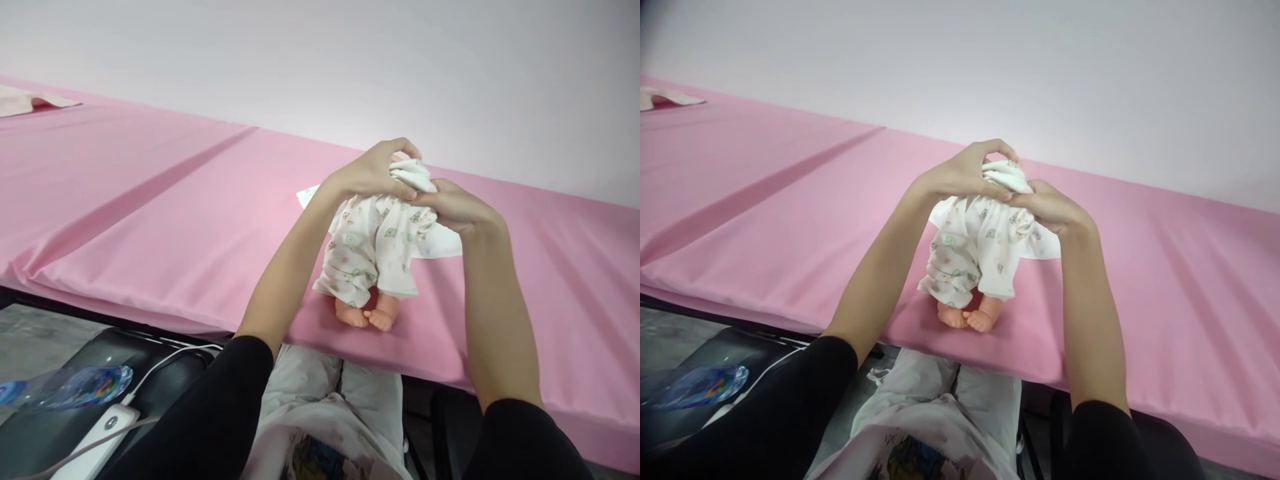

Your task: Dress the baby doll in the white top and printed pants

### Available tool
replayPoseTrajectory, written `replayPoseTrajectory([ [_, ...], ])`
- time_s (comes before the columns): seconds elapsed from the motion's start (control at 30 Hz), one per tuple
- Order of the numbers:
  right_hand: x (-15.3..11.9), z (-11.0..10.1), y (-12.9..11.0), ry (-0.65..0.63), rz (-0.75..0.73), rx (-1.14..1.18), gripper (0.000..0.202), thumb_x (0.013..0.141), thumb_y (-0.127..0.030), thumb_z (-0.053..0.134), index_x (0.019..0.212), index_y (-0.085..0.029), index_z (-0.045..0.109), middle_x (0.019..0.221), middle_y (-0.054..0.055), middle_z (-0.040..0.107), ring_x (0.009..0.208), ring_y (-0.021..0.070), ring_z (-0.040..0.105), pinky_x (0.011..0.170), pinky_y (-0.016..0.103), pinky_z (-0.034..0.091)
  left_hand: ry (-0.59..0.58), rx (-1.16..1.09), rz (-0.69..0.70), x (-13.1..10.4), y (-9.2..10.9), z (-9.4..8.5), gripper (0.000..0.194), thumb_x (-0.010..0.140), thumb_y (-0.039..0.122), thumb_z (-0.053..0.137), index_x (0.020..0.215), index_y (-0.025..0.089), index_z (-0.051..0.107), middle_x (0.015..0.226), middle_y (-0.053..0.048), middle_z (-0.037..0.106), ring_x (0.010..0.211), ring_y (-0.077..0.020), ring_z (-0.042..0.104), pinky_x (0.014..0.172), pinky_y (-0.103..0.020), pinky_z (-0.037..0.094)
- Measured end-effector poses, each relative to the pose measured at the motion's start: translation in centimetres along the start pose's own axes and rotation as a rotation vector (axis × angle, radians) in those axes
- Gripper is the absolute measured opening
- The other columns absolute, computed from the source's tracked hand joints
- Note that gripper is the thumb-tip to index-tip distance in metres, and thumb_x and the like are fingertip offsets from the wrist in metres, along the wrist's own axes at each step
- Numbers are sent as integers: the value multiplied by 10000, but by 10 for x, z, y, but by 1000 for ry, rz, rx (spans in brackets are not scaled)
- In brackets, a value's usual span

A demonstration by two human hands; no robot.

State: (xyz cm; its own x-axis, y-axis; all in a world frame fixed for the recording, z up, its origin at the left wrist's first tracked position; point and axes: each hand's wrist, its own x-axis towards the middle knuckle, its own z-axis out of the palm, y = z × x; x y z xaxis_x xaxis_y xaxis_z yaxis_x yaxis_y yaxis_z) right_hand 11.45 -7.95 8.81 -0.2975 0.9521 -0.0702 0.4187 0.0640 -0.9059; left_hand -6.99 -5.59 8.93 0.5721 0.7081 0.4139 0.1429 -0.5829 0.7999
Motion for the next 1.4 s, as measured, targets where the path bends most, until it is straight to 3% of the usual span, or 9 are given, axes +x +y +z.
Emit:
replayPoseTrajectory([
  [0.13,5,-1,3,6,-111,316,222,688,-235,653,895,-157,656,814,63,672,874,273,655,750,396,560,-138,-192,38,0,-3,1,699,606,251,771,1245,230,488,1126,-19,584,1156,-244,533,897,-287,459],
  [0.27,8,3,4,0,-99,487,140,743,-214,585,853,-166,657,863,70,688,927,262,655,816,374,555,-147,-254,-18,3,-10,1,591,679,273,712,1226,219,496,1159,-27,582,1152,-230,536,907,-279,462],
  [0.33,6,5,5,-35,-98,437,143,750,-251,637,875,-185,658,899,61,694,922,248,660,810,354,560,-96,-205,-47,5,-12,0,492,700,231,670,1168,200,524,1135,-36,585,1138,-232,540,914,-297,462],
  [0.5,0,7,5,-146,-47,61,488,589,-240,833,1036,-214,640,1009,54,691,902,230,663,737,338,583,-15,-58,-30,5,-4,2,351,692,110,585,1037,168,558,1081,-42,592,1098,-219,552,924,-304,452],
  [0.6,-1,6,3,-109,-69,60,458,613,-213,814,1035,-203,638,997,60,693,878,219,666,712,321,582,6,-10,-77,3,3,5,265,715,143,580,980,151,565,996,-51,607,1023,-210,584,880,-304,467],
  [0.8,0,-4,5,-125,-91,183,471,574,-263,834,1000,-170,656,872,63,701,822,256,678,667,343,577,-326,18,-150,-2,1,-2,350,616,268,740,935,179,627,903,-23,635,969,-221,613,802,-288,484],
  [0.93,3,-9,11,-158,-136,182,498,575,-313,841,1021,-194,656,889,53,702,826,232,674,664,320,577,-271,36,-197,-5,1,-12,413,580,242,769,963,177,630,876,-17,642,995,-224,611,793,-264,481],
  [1.2,-5,-7,8,-200,-36,21,529,492,-163,864,981,-210,667,786,16,685,740,232,668,597,321,569,-250,-294,-113,-5,-7,-9,438,635,232,751,1035,147,593,1015,-77,665,1062,-234,603,907,-326,472],
  [1.4,-3,-7,6,-68,-46,77,370,582,-138,773,931,-199,666,771,18,677,751,237,656,624,338,558,-228,-475,-99,-3,-18,0,474,682,342,763,1067,143,572,1026,-101,673,1052,-260,617,927,-382,484],
])
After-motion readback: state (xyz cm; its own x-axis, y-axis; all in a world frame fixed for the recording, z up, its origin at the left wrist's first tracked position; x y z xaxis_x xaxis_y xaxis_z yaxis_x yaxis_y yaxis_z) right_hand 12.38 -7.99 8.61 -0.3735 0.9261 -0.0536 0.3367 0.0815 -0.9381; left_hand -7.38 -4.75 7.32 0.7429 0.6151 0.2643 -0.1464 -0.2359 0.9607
